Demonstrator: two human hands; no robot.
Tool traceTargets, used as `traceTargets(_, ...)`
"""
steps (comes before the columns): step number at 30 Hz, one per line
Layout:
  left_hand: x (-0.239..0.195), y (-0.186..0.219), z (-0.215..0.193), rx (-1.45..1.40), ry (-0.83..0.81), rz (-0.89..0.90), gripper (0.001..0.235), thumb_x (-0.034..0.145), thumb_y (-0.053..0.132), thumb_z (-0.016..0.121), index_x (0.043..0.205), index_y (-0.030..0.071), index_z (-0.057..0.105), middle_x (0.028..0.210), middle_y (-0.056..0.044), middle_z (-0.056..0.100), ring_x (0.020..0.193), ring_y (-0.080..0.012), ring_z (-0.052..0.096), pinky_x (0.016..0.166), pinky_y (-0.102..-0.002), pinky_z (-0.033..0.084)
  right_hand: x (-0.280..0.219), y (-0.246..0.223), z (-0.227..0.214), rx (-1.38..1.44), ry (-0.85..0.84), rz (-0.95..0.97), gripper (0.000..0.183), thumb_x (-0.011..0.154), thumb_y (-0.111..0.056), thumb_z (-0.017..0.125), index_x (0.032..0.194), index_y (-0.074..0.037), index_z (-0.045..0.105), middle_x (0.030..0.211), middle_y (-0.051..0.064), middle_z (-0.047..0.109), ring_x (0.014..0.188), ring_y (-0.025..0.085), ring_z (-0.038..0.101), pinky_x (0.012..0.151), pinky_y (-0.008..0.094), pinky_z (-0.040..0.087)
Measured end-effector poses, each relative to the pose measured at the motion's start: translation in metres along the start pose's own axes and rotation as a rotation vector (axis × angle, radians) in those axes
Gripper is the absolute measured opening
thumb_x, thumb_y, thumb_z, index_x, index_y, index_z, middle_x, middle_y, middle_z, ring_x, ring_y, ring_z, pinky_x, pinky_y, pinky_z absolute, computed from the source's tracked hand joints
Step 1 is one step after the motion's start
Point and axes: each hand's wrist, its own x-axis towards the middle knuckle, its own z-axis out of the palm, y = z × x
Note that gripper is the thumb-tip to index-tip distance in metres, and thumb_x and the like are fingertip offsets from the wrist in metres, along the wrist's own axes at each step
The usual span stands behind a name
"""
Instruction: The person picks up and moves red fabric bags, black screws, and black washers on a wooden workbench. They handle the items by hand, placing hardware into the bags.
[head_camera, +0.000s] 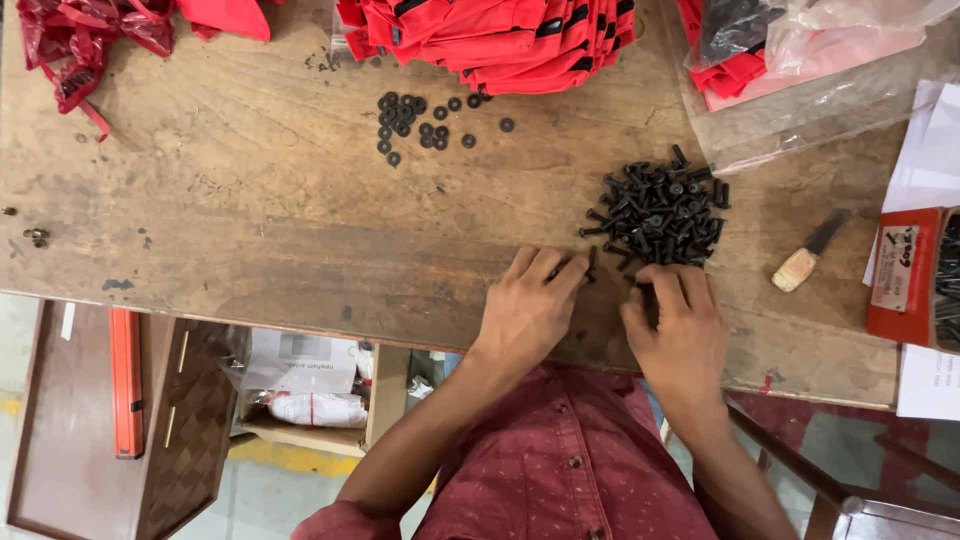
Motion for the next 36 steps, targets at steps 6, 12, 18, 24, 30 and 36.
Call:
traceTargets(6, -0.006, -0.002, -0.010, -0.010, -0.030, -0.010, 0.030, 0.084, 0.002, 0.068, 0.113, 0.009, 0.069, 0.111, -0.007, 0.062, 0.103, -0.0308, 0.062, 0.080, -0.041, 0.058, -0.003, 0.001, -0.005, -0.015, -0.094, -0.019, 0.027, 0.091, -0.011, 0.072, 0.118, -0.007, 0.069, 0.109, 0.013, 0.063, 0.096, 0.036, 0.065, 0.077, 0.048, 0.053)
traceTargets(12, -0.009, -0.007, -0.009, 0.013, -0.082, 0.123, 0.039, 0.077, 0.004, 0.069, 0.116, 0.013, 0.069, 0.115, -0.006, 0.059, 0.109, -0.0294, 0.059, 0.087, -0.040, 0.057, -0.007, 0.010, -0.002, 0.029, -0.092, -0.052, 0.025, 0.087, -0.010, 0.071, 0.111, -0.004, 0.068, 0.112, 0.016, 0.061, 0.098, 0.037, 0.064, 0.079, 0.049, 0.053)
traceTargets(18, -0.017, -0.016, 0.000, 0.013, -0.100, 0.126, 0.047, 0.071, -0.001, 0.069, 0.117, 0.010, 0.067, 0.114, -0.004, 0.061, 0.107, -0.0294, 0.058, 0.086, -0.040, 0.057, -0.014, 0.014, 0.003, 0.062, -0.036, -0.155, 0.027, 0.086, -0.004, 0.072, 0.112, -0.003, 0.068, 0.114, 0.014, 0.062, 0.101, 0.037, 0.065, 0.083, 0.047, 0.054)
traceTargets(24, -0.017, -0.011, -0.006, -0.001, -0.001, 0.094, 0.053, 0.066, -0.004, 0.067, 0.117, 0.009, 0.066, 0.107, -0.009, 0.060, 0.103, -0.0331, 0.055, 0.086, -0.043, 0.054, -0.025, 0.026, 0.014, 0.310, 0.097, -0.095, 0.029, 0.084, 0.005, 0.076, 0.111, -0.001, 0.068, 0.116, 0.013, 0.065, 0.096, 0.026, 0.069, 0.079, 0.036, 0.057)
traceTargets(30, -0.050, -0.023, 0.036, -0.922, 0.114, -0.459, 0.021, 0.096, -0.002, 0.052, 0.111, 0.007, 0.064, 0.098, -0.008, 0.059, 0.088, -0.0235, 0.055, 0.077, -0.034, 0.050, -0.032, 0.045, 0.021, 0.812, -0.009, 0.204, 0.026, 0.096, 0.006, 0.069, 0.121, 0.002, 0.072, 0.120, 0.011, 0.067, 0.090, 0.017, 0.065, 0.076, 0.031, 0.055)
traceTargets(36, -0.035, -0.006, 0.006, -1.849, 0.037, -0.833, 0.020, 0.111, 0.007, 0.046, 0.126, -0.003, 0.055, 0.117, -0.014, 0.068, 0.100, -0.0191, 0.064, 0.091, -0.033, 0.053, -0.026, 0.030, 0.016, 1.615, -0.150, 0.429, 0.021, 0.097, 0.010, 0.064, 0.117, 0.011, 0.069, 0.098, 0.016, 0.071, 0.088, 0.021, 0.068, 0.080, 0.033, 0.056)
